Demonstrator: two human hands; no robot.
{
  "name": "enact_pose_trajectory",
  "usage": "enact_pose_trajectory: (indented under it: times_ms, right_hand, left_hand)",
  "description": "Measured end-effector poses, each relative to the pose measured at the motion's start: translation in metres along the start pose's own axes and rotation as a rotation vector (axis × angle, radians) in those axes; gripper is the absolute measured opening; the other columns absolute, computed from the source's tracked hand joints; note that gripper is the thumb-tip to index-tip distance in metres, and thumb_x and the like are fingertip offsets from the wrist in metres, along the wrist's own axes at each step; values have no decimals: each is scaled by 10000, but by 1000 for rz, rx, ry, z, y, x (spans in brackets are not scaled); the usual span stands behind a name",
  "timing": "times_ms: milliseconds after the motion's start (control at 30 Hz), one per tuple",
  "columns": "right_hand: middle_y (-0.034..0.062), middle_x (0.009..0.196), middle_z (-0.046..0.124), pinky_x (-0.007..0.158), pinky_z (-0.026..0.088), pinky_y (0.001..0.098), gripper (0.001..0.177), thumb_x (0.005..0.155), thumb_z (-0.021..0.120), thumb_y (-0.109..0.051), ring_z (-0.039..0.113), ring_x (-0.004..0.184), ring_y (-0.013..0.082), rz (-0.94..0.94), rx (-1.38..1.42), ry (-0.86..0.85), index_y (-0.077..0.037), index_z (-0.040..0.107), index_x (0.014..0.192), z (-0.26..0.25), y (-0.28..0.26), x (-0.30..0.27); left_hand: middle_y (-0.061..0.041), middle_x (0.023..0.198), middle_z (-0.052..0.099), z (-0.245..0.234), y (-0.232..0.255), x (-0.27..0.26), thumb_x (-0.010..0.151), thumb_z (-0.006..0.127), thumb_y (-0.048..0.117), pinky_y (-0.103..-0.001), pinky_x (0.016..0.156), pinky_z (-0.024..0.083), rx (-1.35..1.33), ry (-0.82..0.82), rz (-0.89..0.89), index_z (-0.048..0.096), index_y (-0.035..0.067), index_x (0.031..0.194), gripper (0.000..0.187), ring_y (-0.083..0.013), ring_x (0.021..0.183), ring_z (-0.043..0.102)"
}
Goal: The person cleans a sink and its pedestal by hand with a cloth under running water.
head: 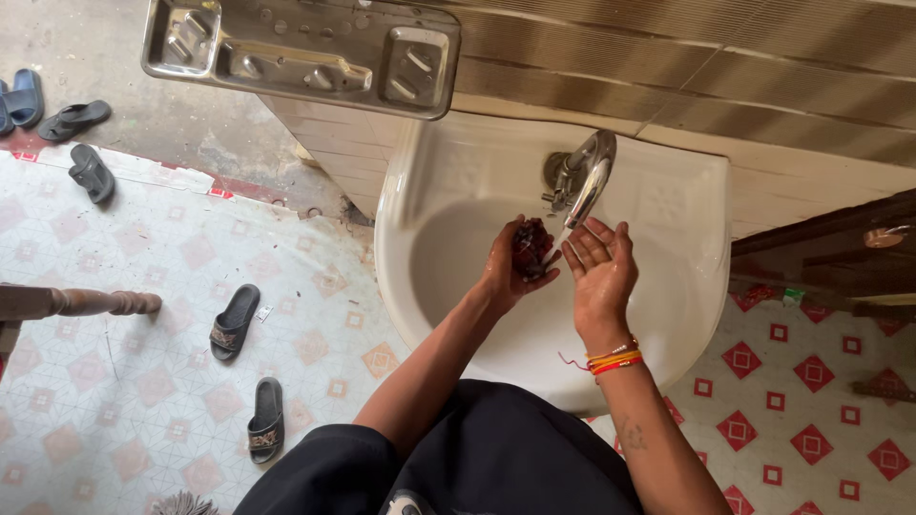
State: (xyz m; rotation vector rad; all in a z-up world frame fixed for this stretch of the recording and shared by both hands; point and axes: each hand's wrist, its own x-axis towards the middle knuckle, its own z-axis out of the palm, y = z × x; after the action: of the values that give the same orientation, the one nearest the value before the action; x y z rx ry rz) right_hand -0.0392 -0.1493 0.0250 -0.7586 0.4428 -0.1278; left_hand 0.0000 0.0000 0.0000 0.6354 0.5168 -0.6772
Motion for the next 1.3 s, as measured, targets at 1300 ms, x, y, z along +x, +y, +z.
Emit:
enact_pose_trajectory:
  times_ms: [1300]
  right_hand:
    - [34, 1048, 642, 817, 490, 303, 336, 976, 759, -245, 571, 922, 123, -43, -732, -47, -53, 647, 1228, -13, 32, -10]
  left_hand:
    - [-89, 996, 670, -31, 7, -24, 991, 500, 343, -397, 608, 539, 274, -356, 94, 650, 77, 1358, 477, -197, 850, 646]
